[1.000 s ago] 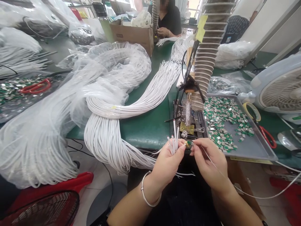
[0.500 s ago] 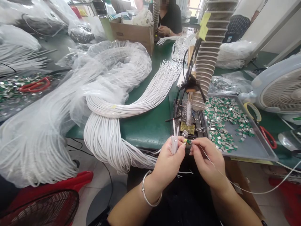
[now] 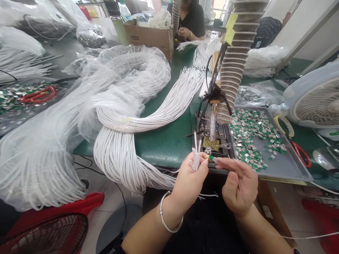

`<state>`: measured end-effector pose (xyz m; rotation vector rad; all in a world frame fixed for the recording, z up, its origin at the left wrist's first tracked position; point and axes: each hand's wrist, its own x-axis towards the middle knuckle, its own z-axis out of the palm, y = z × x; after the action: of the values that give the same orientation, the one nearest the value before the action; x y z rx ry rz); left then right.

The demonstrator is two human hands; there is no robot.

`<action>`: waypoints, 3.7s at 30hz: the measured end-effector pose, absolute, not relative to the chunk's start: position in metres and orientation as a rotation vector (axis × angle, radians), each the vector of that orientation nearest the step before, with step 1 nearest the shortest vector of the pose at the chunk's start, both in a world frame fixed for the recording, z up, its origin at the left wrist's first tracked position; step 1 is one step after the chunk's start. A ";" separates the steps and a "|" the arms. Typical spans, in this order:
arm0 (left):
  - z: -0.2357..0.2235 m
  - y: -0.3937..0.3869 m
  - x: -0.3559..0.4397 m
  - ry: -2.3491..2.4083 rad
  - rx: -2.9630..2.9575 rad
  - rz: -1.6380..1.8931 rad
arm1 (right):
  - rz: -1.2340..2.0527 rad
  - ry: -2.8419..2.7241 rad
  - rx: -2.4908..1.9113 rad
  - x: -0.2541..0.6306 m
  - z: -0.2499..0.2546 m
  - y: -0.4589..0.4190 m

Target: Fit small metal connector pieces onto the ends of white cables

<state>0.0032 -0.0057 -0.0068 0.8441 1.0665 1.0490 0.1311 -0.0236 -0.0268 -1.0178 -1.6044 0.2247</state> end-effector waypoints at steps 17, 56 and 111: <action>0.004 0.002 0.009 1.033 0.831 1.106 | -0.087 -1.725 -1.001 0.130 -0.022 -0.007; 0.005 0.003 0.010 1.028 0.851 1.138 | -0.127 -1.744 -1.034 0.128 -0.020 -0.006; 0.018 0.014 -0.002 1.241 1.307 1.045 | 0.070 -1.665 -1.017 0.126 -0.022 0.000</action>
<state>-0.0018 0.0136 0.0185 1.3067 1.2413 1.0450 0.1262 -0.0004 -0.0224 -1.0168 -1.6649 0.0702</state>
